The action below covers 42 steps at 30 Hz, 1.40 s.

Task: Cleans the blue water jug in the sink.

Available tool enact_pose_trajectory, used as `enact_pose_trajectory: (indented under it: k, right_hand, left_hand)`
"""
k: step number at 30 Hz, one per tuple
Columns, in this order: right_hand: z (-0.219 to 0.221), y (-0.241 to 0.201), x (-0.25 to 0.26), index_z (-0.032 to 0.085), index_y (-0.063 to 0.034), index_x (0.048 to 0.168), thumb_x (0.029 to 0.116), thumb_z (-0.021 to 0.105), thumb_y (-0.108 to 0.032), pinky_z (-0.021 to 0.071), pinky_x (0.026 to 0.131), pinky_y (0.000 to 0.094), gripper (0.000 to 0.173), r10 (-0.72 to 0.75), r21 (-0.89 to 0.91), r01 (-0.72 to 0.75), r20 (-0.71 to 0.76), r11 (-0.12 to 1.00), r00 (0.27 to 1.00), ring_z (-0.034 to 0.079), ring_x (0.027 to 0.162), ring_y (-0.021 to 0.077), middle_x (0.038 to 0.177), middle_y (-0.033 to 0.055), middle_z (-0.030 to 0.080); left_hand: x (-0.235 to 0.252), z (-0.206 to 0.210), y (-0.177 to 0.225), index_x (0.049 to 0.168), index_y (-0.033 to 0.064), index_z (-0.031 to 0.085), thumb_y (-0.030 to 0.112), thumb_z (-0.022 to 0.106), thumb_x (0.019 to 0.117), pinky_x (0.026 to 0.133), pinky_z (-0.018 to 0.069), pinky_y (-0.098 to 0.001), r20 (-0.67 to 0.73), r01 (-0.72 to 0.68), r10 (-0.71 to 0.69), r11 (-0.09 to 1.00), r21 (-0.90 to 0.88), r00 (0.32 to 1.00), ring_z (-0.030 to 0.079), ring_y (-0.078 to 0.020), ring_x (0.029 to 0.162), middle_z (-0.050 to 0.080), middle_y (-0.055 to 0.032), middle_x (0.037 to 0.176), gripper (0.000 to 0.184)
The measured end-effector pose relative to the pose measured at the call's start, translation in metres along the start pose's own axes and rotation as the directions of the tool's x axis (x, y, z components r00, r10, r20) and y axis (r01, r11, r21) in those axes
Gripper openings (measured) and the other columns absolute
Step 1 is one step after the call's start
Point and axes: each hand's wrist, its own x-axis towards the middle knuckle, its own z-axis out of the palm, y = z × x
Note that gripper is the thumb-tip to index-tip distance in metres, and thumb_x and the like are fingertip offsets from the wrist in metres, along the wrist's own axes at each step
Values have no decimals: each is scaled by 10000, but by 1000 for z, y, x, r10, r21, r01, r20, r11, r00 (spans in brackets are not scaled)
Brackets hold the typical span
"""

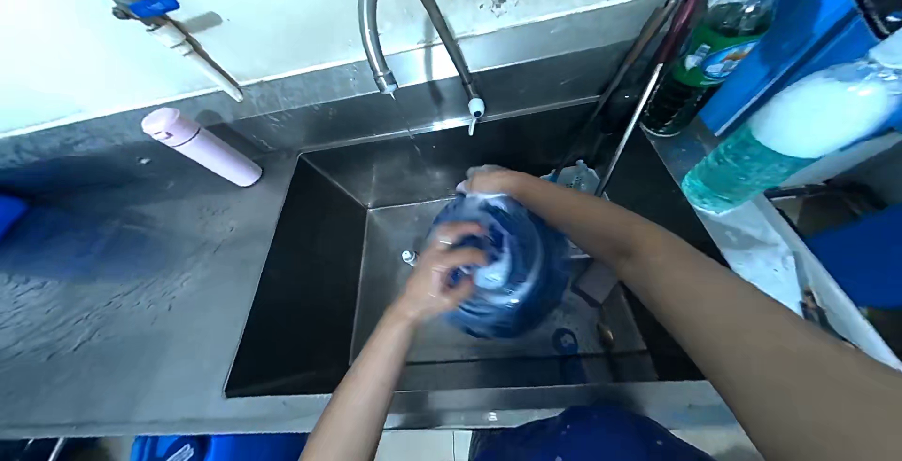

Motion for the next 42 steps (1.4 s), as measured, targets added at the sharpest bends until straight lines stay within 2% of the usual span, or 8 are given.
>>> enact_pose_trajectory:
  k: [8,14,18,23,28,33,37,42]
  right_hand:
    - [120,-113,-61,754,11,1036,860,766,-58,426,1002,607,190,-822,-131,845,196,518,534,585,1202,420,1158,212,690]
    - [87,-54,77,666,53,1265,1043,546,-85,397,1154,535,288,-544,171,545,-54,821,837,563,1315,372,1354,239,628]
    - [113,-102,-6,743,51,1133,926,680,-42,410,1131,527,236,-837,77,839,164,538,522,613,1259,362,1232,220,704]
    - [79,-60,88,682,73,1223,1058,536,-115,437,1098,520,290,-600,365,509,200,780,775,623,1223,340,1259,252,672]
    - [106,-96,21,754,78,1063,915,673,6,458,1079,494,184,-775,214,748,255,628,578,664,1161,326,1164,214,726]
    - [89,-49,101,710,44,1189,1043,551,-118,462,1052,555,270,-561,380,472,165,795,811,644,1163,351,1189,244,695]
    - [107,-75,18,759,95,960,866,654,53,513,1005,485,146,-831,324,782,27,532,555,710,1052,322,1037,216,752]
    - [107,-16,105,671,151,1096,999,475,11,501,989,379,259,-473,707,424,-143,566,869,649,1045,210,1099,240,695]
  left_hand:
    - [-26,-59,-90,1502,-18,310,3,751,874,890,552,-433,-654,561,-752,507,-654,-82,622,-307,1084,557,-286,1298,768]
    - [-88,-77,-116,1198,156,607,236,863,651,769,624,-325,-358,130,-710,533,-836,607,729,-134,876,751,-8,978,609]
    - [-66,-58,-117,1318,-53,474,60,610,979,695,557,-336,-501,373,-864,448,-812,-52,619,-161,760,611,-124,931,383]
    - [-99,-54,-117,1181,126,644,230,906,636,824,614,-336,-357,22,-720,458,-889,595,733,-163,919,758,-37,997,614]
    - [-73,-43,-126,974,71,540,109,454,1037,593,551,-283,-438,287,-899,415,-863,-19,601,-99,611,584,0,705,113]
    - [-105,-59,-135,1153,159,714,258,810,763,832,611,-345,-314,-26,-679,398,-917,664,735,-176,930,760,-46,1009,413]
    - [-74,-45,-126,982,91,527,86,430,1024,567,548,-271,-424,264,-905,402,-877,-29,602,-90,593,588,10,693,105]
    - [-104,-61,-130,1159,204,720,341,877,706,839,607,-327,-332,31,-646,483,-875,687,727,-142,942,760,-7,1012,499]
